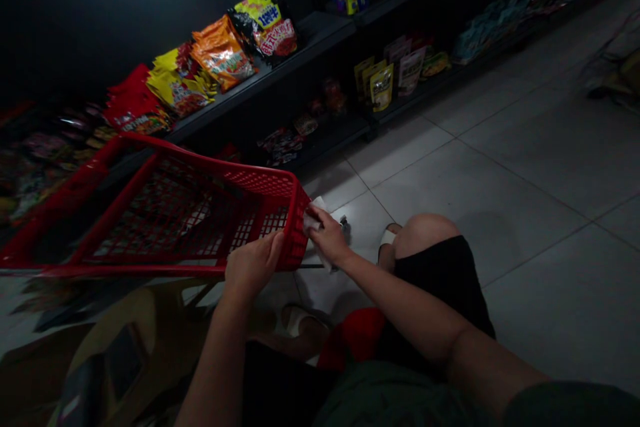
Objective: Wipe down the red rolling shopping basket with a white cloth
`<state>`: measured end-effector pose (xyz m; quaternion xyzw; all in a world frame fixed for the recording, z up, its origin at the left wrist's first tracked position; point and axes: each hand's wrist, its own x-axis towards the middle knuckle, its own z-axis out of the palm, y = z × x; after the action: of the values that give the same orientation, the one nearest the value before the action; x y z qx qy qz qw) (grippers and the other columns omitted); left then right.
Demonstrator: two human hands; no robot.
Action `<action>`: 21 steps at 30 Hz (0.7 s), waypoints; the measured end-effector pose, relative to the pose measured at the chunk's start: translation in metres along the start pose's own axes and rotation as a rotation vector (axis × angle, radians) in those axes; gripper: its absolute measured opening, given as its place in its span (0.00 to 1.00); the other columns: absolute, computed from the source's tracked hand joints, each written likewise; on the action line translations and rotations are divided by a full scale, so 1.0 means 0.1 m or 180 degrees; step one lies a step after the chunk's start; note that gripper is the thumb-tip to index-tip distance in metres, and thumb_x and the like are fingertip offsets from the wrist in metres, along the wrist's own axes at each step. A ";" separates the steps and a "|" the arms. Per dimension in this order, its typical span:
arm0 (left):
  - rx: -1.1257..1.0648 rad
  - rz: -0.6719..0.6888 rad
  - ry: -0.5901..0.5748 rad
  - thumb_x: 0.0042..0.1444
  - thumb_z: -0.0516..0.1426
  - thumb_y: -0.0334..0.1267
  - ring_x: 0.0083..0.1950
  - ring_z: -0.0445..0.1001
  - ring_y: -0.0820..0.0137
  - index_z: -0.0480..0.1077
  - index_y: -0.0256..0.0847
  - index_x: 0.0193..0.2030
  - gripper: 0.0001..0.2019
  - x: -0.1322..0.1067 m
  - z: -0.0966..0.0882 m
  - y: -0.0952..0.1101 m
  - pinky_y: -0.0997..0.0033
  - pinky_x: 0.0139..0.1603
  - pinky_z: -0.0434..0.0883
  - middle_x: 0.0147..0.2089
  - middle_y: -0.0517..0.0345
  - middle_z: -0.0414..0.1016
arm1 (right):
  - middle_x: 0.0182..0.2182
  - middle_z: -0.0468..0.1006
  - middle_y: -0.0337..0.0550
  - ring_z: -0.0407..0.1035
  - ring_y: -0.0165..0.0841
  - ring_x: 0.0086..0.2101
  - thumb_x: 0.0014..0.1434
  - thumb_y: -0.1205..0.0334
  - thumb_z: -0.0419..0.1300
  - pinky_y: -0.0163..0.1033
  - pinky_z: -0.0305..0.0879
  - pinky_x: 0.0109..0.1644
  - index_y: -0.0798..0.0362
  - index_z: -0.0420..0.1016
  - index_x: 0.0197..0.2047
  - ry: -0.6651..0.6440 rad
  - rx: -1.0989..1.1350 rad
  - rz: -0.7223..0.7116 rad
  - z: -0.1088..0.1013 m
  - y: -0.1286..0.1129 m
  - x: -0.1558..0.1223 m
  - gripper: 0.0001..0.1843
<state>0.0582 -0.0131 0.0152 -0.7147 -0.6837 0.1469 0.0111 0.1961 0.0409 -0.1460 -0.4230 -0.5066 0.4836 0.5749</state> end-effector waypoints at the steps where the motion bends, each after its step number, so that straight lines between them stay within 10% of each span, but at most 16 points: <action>1: -0.0012 0.0023 0.0003 0.70 0.36 0.50 0.44 0.81 0.59 0.73 0.51 0.57 0.26 -0.01 0.00 0.00 0.67 0.38 0.65 0.46 0.53 0.83 | 0.53 0.78 0.42 0.72 0.35 0.53 0.51 0.70 0.59 0.43 0.64 0.62 0.48 0.70 0.59 0.0059 0.0183 0.0054 -0.02 -0.03 0.03 0.30; 9: 0.0022 0.0012 -0.0016 0.70 0.36 0.51 0.43 0.81 0.58 0.72 0.51 0.58 0.27 0.03 -0.04 0.05 0.67 0.37 0.65 0.43 0.51 0.84 | 0.55 0.76 0.45 0.67 0.37 0.57 0.64 0.54 0.54 0.46 0.58 0.66 0.50 0.76 0.52 0.0738 0.0270 0.0313 0.09 0.15 0.27 0.18; 14: 0.0004 -0.0038 -0.0046 0.70 0.36 0.51 0.43 0.81 0.59 0.73 0.50 0.57 0.27 0.06 -0.08 0.08 0.68 0.37 0.64 0.42 0.50 0.84 | 0.63 0.66 0.52 0.59 0.40 0.63 0.65 0.51 0.55 0.50 0.53 0.69 0.51 0.60 0.68 0.0542 0.0002 -0.0011 0.32 0.05 -0.25 0.31; 21: 0.0066 -0.0123 -0.0121 0.70 0.38 0.50 0.41 0.81 0.60 0.73 0.50 0.58 0.26 0.04 -0.09 0.07 0.69 0.36 0.64 0.42 0.50 0.84 | 0.57 0.71 0.49 0.67 0.37 0.57 0.63 0.62 0.54 0.45 0.62 0.64 0.51 0.62 0.63 0.0160 0.0386 0.0327 0.41 -0.13 -0.67 0.25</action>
<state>0.0673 -0.0082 0.0213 -0.6983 -0.6959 0.1674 0.0083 0.1558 -0.0271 -0.1396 -0.4248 -0.4395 0.5315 0.5865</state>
